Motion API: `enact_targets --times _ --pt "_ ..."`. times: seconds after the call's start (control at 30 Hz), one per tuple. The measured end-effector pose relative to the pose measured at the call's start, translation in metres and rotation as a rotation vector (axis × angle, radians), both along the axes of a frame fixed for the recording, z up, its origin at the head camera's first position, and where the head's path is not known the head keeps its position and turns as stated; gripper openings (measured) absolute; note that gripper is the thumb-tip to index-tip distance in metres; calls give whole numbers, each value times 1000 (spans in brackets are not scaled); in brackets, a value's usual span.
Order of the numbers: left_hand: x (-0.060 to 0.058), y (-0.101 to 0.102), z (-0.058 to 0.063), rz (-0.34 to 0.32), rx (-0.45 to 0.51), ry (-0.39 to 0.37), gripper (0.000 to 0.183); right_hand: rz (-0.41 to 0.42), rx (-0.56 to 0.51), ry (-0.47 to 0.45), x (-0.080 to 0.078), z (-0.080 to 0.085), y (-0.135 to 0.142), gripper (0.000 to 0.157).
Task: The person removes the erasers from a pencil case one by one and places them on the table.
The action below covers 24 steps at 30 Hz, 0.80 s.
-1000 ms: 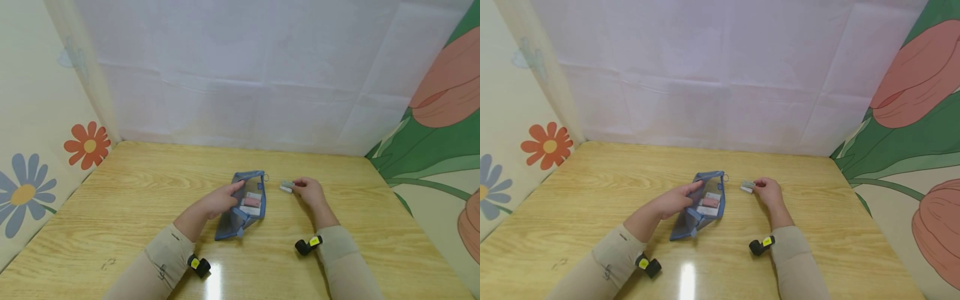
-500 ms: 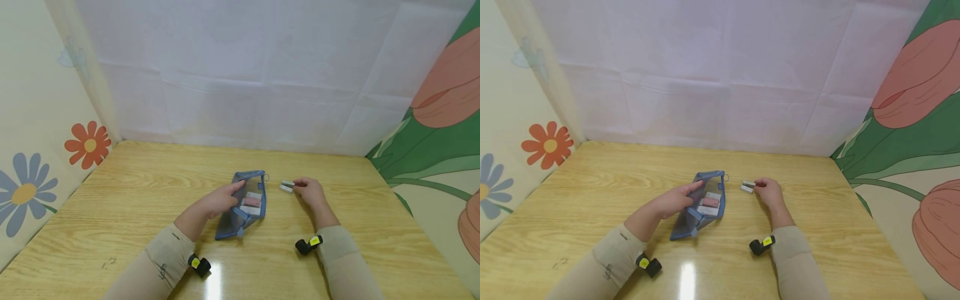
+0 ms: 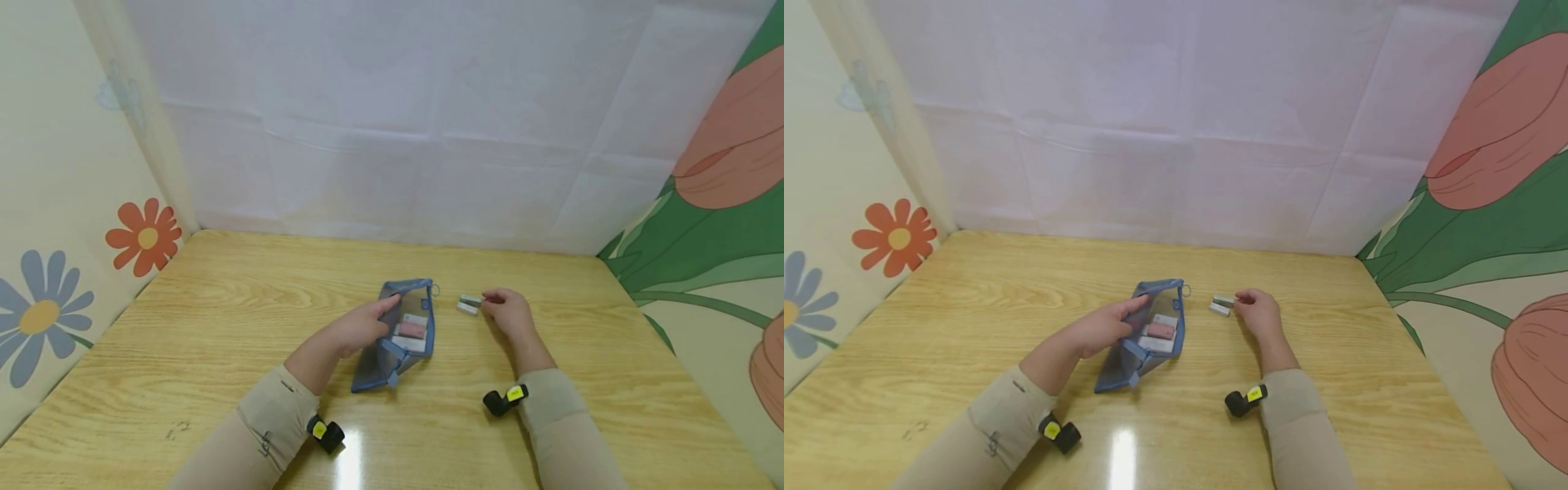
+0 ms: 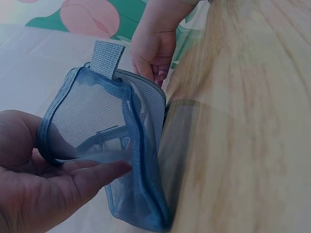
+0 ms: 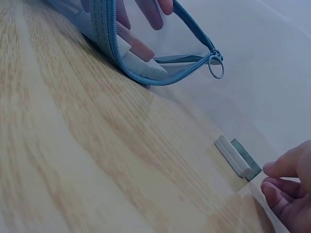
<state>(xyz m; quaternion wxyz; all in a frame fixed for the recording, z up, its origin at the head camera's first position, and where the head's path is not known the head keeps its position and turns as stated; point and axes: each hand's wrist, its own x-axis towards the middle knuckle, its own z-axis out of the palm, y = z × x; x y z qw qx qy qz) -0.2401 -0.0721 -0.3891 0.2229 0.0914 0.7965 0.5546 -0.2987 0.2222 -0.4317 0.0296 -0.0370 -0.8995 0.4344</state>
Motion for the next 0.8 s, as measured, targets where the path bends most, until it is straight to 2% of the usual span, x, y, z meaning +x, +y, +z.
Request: enact_targets --times 0.37,0.8 --pt "-1 -1 -1 -7 6 0 71 -19 -27 -12 2 9 -6 25" --pt "1 0 2 -4 -8 0 70 95 -42 104 11 26 -29 23"
